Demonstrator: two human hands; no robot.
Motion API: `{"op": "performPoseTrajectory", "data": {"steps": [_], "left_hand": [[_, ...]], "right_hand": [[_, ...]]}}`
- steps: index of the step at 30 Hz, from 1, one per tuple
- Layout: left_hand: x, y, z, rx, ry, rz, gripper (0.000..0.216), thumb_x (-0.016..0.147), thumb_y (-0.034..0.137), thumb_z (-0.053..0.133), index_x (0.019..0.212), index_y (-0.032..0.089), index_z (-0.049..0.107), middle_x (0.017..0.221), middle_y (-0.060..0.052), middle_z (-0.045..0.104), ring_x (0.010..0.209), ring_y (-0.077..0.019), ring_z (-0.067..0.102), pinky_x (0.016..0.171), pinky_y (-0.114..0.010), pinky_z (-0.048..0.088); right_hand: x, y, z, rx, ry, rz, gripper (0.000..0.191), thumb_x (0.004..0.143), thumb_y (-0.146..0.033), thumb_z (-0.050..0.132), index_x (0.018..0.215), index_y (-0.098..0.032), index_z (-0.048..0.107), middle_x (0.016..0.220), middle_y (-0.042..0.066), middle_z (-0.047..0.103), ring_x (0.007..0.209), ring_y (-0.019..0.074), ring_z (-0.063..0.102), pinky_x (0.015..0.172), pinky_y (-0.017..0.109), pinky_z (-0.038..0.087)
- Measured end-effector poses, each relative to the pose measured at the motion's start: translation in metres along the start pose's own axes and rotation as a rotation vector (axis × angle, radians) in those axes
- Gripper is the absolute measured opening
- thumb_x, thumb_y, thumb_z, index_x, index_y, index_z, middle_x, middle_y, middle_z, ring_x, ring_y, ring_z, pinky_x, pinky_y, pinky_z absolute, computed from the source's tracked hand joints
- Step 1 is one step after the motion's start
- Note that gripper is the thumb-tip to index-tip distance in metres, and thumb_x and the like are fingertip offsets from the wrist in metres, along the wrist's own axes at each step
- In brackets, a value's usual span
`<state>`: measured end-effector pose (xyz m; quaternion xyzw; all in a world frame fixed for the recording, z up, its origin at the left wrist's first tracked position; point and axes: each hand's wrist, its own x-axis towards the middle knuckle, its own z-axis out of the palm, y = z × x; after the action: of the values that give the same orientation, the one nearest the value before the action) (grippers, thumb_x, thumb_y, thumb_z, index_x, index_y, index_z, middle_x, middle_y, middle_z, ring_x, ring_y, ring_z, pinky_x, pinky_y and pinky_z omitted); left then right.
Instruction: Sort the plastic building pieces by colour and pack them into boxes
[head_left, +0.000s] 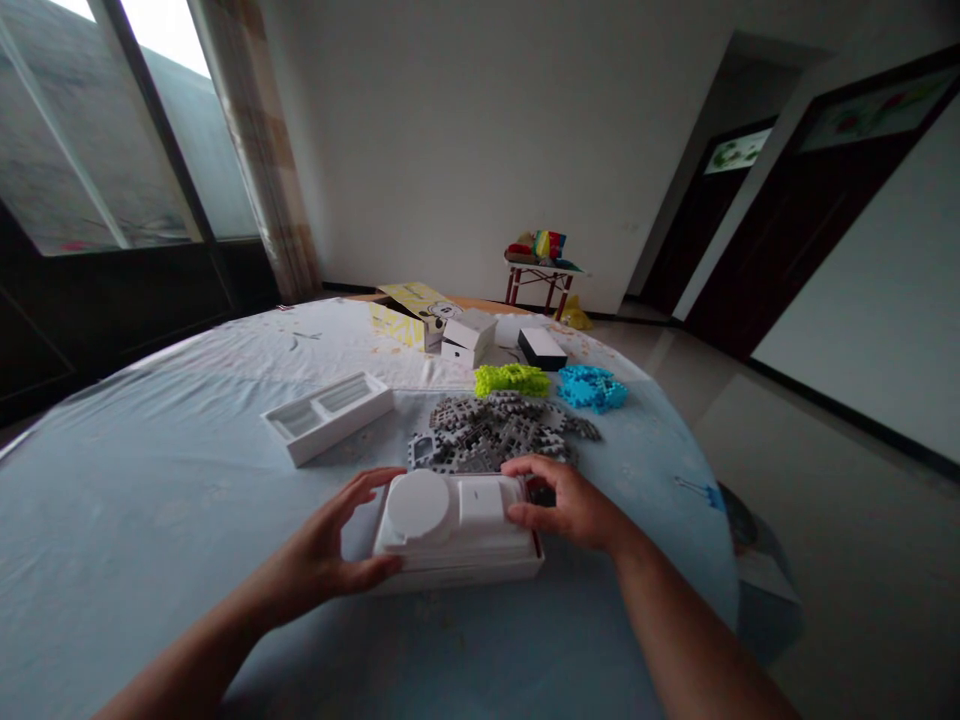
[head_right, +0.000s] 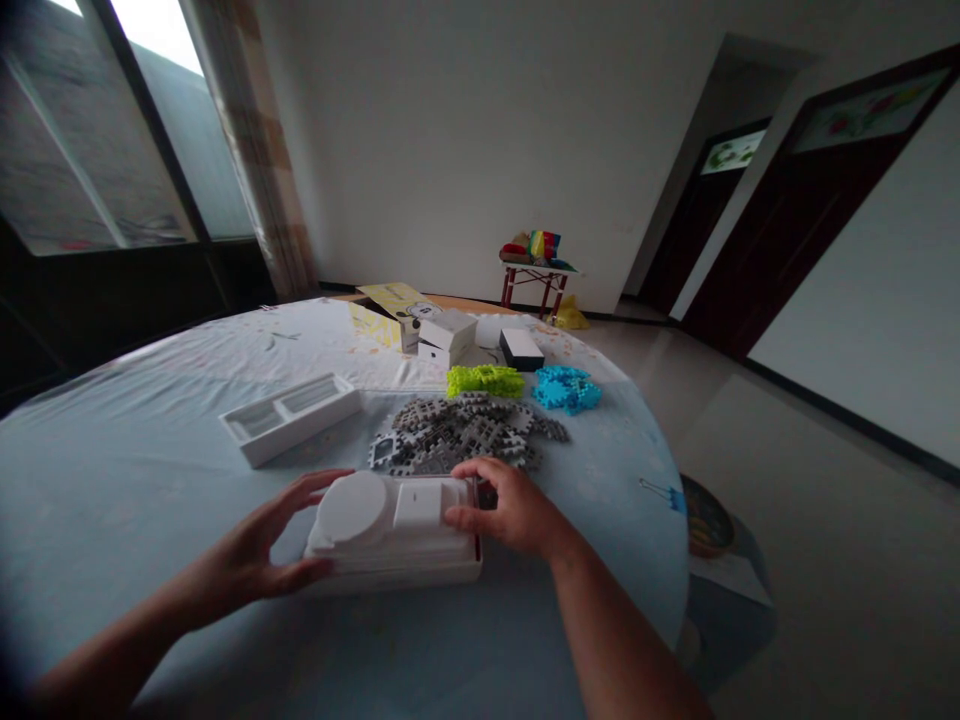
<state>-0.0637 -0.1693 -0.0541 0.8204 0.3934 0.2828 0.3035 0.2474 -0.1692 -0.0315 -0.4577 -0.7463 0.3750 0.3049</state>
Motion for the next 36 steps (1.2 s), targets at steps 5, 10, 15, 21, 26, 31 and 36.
{"op": "performPoseTrajectory", "data": {"steps": [5,10,15,21,26,31,36], "left_hand": [[0.001,0.000,0.002,0.064,0.019,0.041,0.067,0.071,0.032,0.065,0.130,0.029,0.031,0.133,-0.009,0.044,0.120,-0.0293,0.042,0.100,-0.048,0.037],[0.000,-0.002,0.002,0.082,0.027,0.045,0.067,0.071,0.032,0.065,0.129,0.029,0.032,0.134,-0.010,0.044,0.120,-0.0290,0.043,0.098,-0.046,0.040],[0.000,-0.006,0.002,0.005,-0.005,0.023,0.068,0.072,0.032,0.065,0.131,0.028,0.031,0.137,-0.010,0.040,0.122,-0.0279,0.041,0.099,-0.044,0.040],[0.002,-0.005,0.004,0.045,0.012,0.012,0.068,0.070,0.036,0.066,0.129,0.026,0.033,0.135,-0.009,0.042,0.122,-0.0277,0.041,0.101,-0.044,0.037],[0.000,-0.006,0.004,-0.052,-0.018,-0.023,0.071,0.070,0.037,0.065,0.131,0.029,0.029,0.137,-0.007,0.041,0.121,-0.0275,0.042,0.101,-0.042,0.037],[-0.004,-0.012,0.000,-0.196,-0.043,-0.096,0.082,0.065,0.042,0.069,0.135,0.032,0.027,0.142,-0.006,0.034,0.124,-0.0307,0.039,0.102,-0.045,0.035],[-0.004,-0.022,-0.008,-0.402,0.102,-0.128,0.067,0.072,0.048,0.060,0.132,0.034,0.034,0.144,-0.002,0.033,0.129,-0.0282,0.033,0.105,-0.041,0.033]], "right_hand": [[0.001,0.002,-0.001,-0.008,-0.017,-0.005,0.050,0.068,-0.045,0.069,0.110,-0.020,0.057,0.112,0.006,0.057,0.099,0.0207,0.055,0.087,0.035,0.044],[0.000,0.001,-0.001,0.002,-0.033,0.006,0.050,0.067,-0.044,0.069,0.110,-0.021,0.057,0.112,0.005,0.057,0.096,0.0197,0.056,0.086,0.034,0.044],[0.000,-0.001,-0.001,0.000,-0.031,0.006,0.050,0.069,-0.044,0.068,0.111,-0.020,0.056,0.111,0.006,0.057,0.096,0.0197,0.056,0.084,0.033,0.045],[0.002,-0.002,0.000,-0.008,-0.042,0.001,0.048,0.069,-0.042,0.067,0.110,-0.019,0.057,0.112,0.006,0.056,0.097,0.0199,0.055,0.084,0.032,0.045],[0.001,-0.001,0.002,-0.010,-0.022,0.000,0.048,0.070,-0.044,0.066,0.111,-0.019,0.056,0.113,0.007,0.056,0.097,0.0203,0.056,0.084,0.032,0.046],[0.000,0.007,0.000,0.033,0.012,-0.013,0.064,0.070,-0.050,0.065,0.124,-0.020,0.047,0.124,0.010,0.051,0.111,0.0244,0.050,0.091,0.038,0.043],[-0.007,0.006,-0.006,-0.070,0.007,-0.065,0.098,0.053,-0.052,0.076,0.136,-0.025,0.030,0.140,0.010,0.034,0.126,0.0273,0.036,0.098,0.041,0.037]]}}
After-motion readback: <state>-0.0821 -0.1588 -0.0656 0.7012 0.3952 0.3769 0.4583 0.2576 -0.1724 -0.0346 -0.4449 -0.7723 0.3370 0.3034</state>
